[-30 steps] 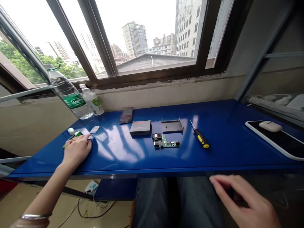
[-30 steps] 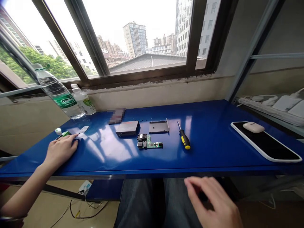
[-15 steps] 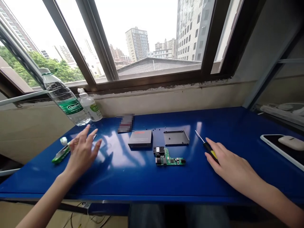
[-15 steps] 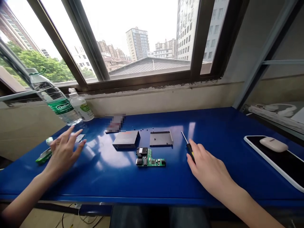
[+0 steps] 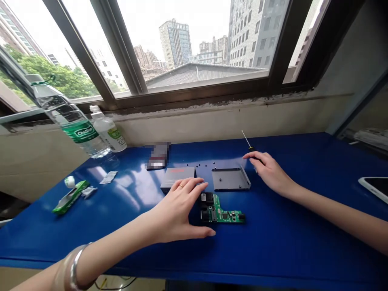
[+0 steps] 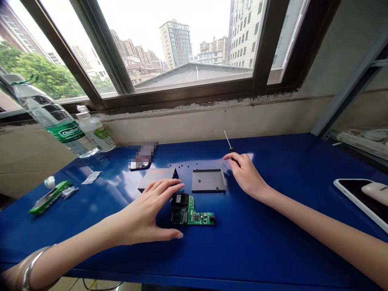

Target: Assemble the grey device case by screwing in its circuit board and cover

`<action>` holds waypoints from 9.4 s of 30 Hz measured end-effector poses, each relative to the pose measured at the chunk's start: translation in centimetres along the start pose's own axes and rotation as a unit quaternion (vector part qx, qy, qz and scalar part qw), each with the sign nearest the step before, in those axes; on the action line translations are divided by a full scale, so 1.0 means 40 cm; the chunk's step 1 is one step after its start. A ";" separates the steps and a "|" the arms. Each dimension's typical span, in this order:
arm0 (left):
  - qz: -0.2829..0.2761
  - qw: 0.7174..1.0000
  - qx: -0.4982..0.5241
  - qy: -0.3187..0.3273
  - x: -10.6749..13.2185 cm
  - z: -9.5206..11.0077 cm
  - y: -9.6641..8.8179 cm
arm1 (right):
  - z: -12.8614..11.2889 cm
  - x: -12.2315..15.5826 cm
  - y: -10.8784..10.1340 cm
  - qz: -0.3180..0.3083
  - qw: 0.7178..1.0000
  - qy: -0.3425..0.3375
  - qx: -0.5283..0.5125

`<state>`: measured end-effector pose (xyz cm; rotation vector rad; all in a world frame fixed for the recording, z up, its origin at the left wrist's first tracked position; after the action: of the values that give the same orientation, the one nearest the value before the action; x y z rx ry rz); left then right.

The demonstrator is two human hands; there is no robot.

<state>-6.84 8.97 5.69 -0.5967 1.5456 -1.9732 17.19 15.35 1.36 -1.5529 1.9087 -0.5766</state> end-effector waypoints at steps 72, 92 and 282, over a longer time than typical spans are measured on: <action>0.104 0.994 -0.026 0.014 -0.130 -0.011 0.044 | -0.048 0.043 0.057 -0.155 0.985 -0.054 0.052; 0.109 0.993 -0.041 0.029 -0.118 -0.015 0.039 | -0.033 0.031 0.043 -0.312 0.946 -0.070 0.047; 0.335 0.938 0.081 -0.044 -0.077 -0.061 -0.060 | -0.054 0.039 -0.023 -0.198 0.958 0.077 -0.195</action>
<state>-6.51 13.21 7.42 -0.0605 1.2849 -1.4977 16.14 13.53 3.26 -2.2335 1.9152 -0.5175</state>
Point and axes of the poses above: each hand's wrist, its own x-axis away from the middle knuckle, its own y-axis out of the palm, z = x × y, the point moved 8 cm from there along -x, towards the middle knuckle, and after that the axes turned 1 degree about y, right-handed, at the moved point
